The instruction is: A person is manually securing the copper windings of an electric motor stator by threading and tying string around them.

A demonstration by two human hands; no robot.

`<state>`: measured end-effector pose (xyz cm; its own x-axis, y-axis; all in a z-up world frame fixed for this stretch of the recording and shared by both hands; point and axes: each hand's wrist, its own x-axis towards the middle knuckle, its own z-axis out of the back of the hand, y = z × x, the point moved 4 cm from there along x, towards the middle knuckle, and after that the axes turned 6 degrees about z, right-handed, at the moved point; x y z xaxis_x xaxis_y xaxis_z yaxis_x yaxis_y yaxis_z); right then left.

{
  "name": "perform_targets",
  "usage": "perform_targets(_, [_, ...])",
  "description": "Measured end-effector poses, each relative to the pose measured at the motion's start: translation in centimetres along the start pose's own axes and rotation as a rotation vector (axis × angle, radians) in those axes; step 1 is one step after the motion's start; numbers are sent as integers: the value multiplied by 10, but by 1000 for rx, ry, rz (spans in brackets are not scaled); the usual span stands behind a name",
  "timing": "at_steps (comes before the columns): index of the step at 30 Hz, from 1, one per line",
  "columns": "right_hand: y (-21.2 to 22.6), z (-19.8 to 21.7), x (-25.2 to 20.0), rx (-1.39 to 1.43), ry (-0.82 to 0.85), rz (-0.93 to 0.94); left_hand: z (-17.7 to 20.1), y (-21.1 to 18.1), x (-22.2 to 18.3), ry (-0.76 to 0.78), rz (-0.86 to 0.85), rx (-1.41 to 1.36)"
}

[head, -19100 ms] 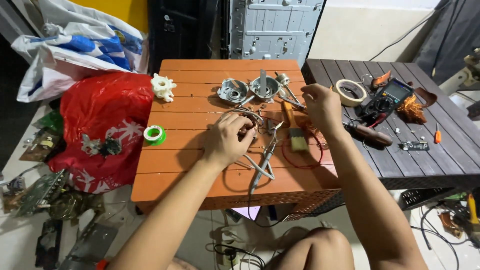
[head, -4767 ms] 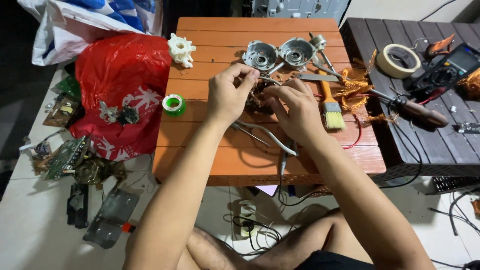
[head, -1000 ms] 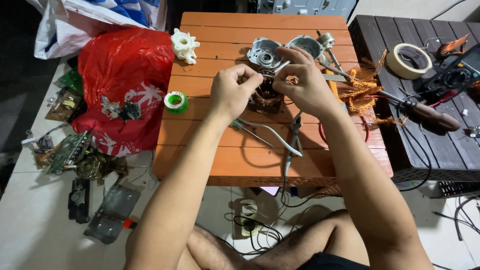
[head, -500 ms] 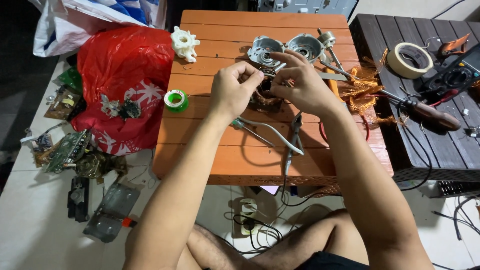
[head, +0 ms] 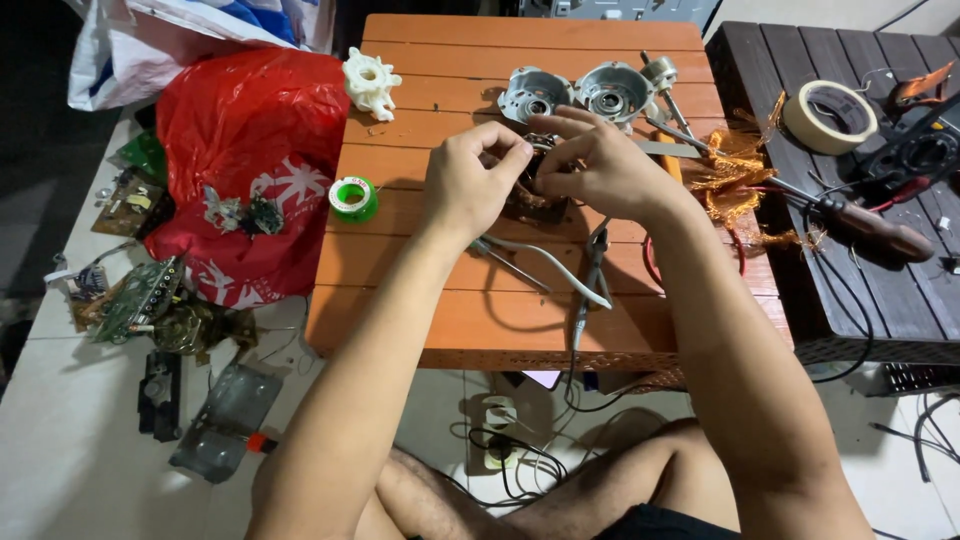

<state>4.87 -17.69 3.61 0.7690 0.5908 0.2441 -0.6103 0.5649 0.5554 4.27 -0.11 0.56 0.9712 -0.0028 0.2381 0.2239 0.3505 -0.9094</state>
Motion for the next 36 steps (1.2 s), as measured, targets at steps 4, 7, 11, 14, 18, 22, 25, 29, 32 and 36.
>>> perform_targets(4, [14,5,-1,70,19,-40,0,1,-1,10,-36,-29])
perform_targets(7, [16,5,-2,110,22,-71,-2,-3,-2,46,-77,-54])
perform_targets(11, [15,4,-1,109,31,-82,-2,-5,-2,58,-92,-43])
perform_targets(14, [12,3,-4,100,27,-89,-1,-5,-2,23,-143,19])
perform_targets(18, [10,1,-6,135,7,-96,13,-28,-15,-44,-277,154])
perform_targets(22, [7,0,-3,136,-11,-75,21,-32,-35,-60,-290,232])
perform_targets(25, [-1,-2,-5,125,-11,-84,21,-23,-56,-64,-154,308])
perform_targets(29, [-4,-4,-5,89,13,-98,7,-4,-69,-7,74,391])
perform_targets(32, [-3,-2,-4,62,15,-92,3,-12,-67,-3,155,336])
perform_targets(36, [-12,-6,-4,73,-3,-83,-6,-7,-62,35,277,310])
